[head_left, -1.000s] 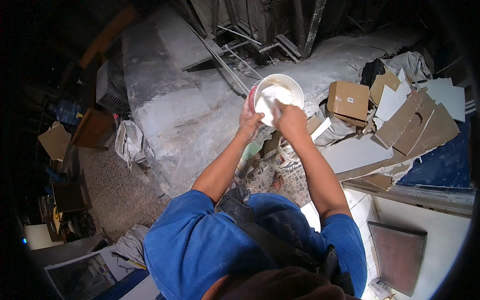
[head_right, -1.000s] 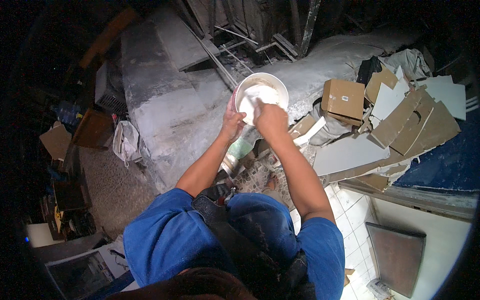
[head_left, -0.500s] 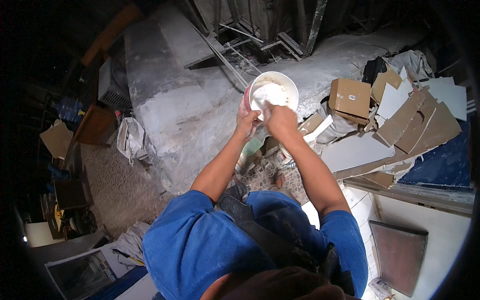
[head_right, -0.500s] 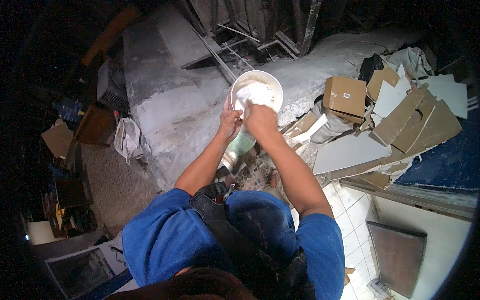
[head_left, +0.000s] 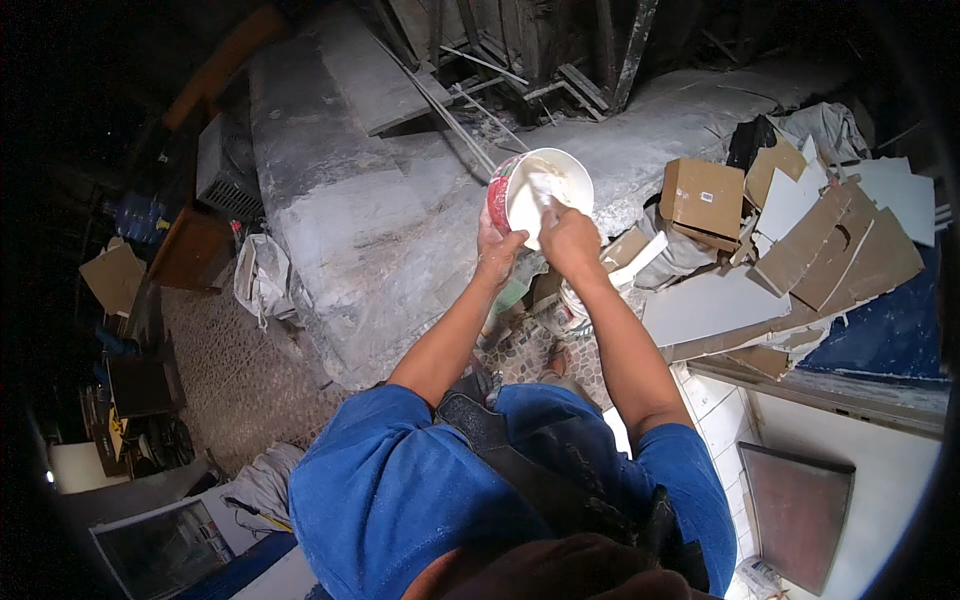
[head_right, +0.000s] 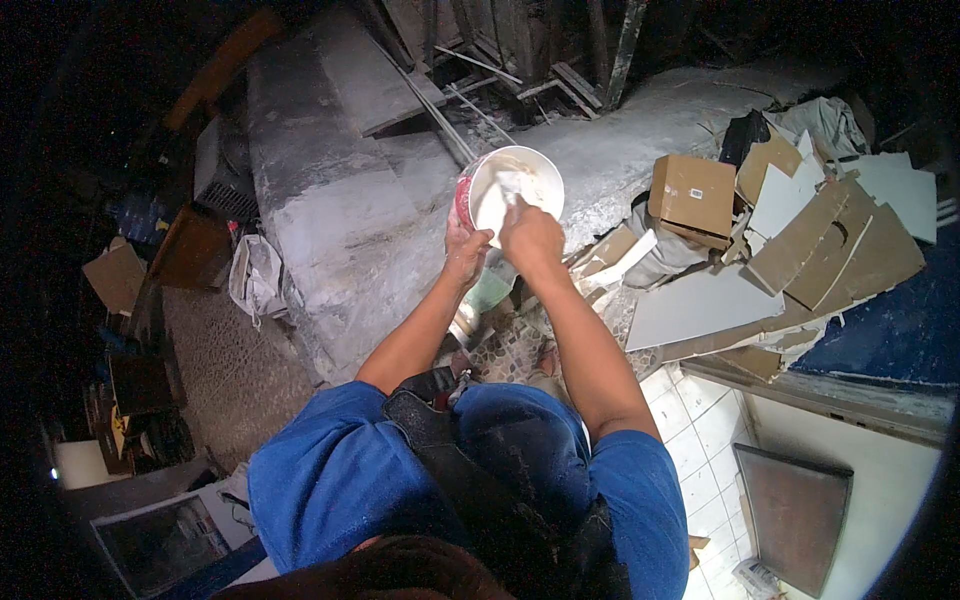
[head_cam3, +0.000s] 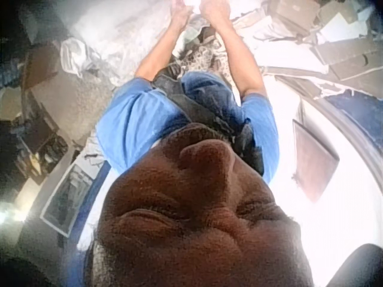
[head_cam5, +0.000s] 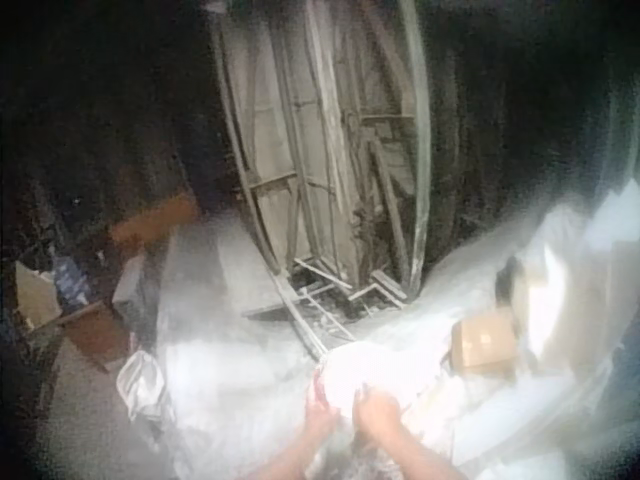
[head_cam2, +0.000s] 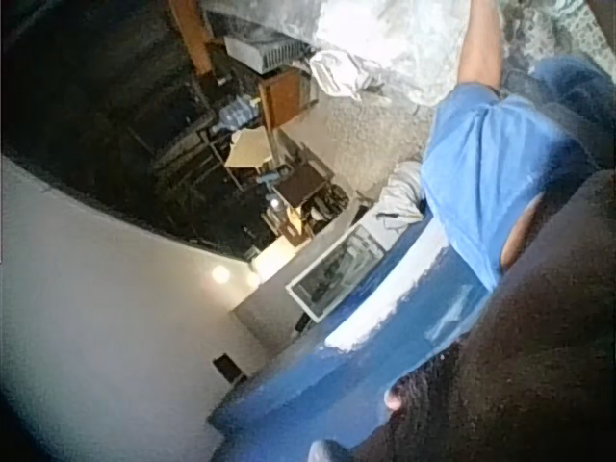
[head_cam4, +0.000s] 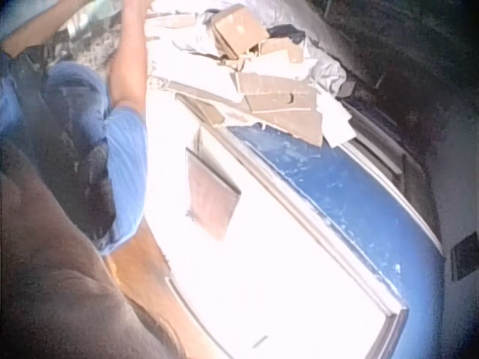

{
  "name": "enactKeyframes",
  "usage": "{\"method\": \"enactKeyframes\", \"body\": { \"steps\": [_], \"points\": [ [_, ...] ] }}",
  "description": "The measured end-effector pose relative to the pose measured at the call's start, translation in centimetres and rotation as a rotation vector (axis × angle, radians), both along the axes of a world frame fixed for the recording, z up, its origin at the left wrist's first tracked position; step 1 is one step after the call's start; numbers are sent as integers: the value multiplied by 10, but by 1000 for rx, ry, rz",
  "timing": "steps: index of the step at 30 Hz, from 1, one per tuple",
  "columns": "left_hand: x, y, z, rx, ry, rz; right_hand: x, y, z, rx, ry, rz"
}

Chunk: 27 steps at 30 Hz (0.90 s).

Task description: The person scoops a white powder from a bag into a bucket and stirs it with a putty knife. They continue mixing the contents of the bucket while holding it, then place the bucket down and walk to another area.

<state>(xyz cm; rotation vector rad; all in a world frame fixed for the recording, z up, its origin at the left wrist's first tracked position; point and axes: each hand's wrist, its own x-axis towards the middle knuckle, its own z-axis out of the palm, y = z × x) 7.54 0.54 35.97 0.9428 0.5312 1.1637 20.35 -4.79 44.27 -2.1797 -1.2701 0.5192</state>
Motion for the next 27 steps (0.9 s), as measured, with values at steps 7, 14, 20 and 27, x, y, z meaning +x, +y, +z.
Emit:
{"method": "enactKeyframes", "body": {
  "steps": [7, 14, 20, 27],
  "points": [
    [1, 14, -6, 75, 127, -12, 14, 8, -7, 80, 6, -5],
    [1, 8, -9, -84, 115, -126, 32, -8, 2, 1, -100, 176],
    [15, 10, -17, -167, 118, -117, 64, -19, -46, 65, -82, 88],
    [5, 27, 14, -278, 95, -376, 124, -31, 3, -23, -267, 324]
  ]
}}
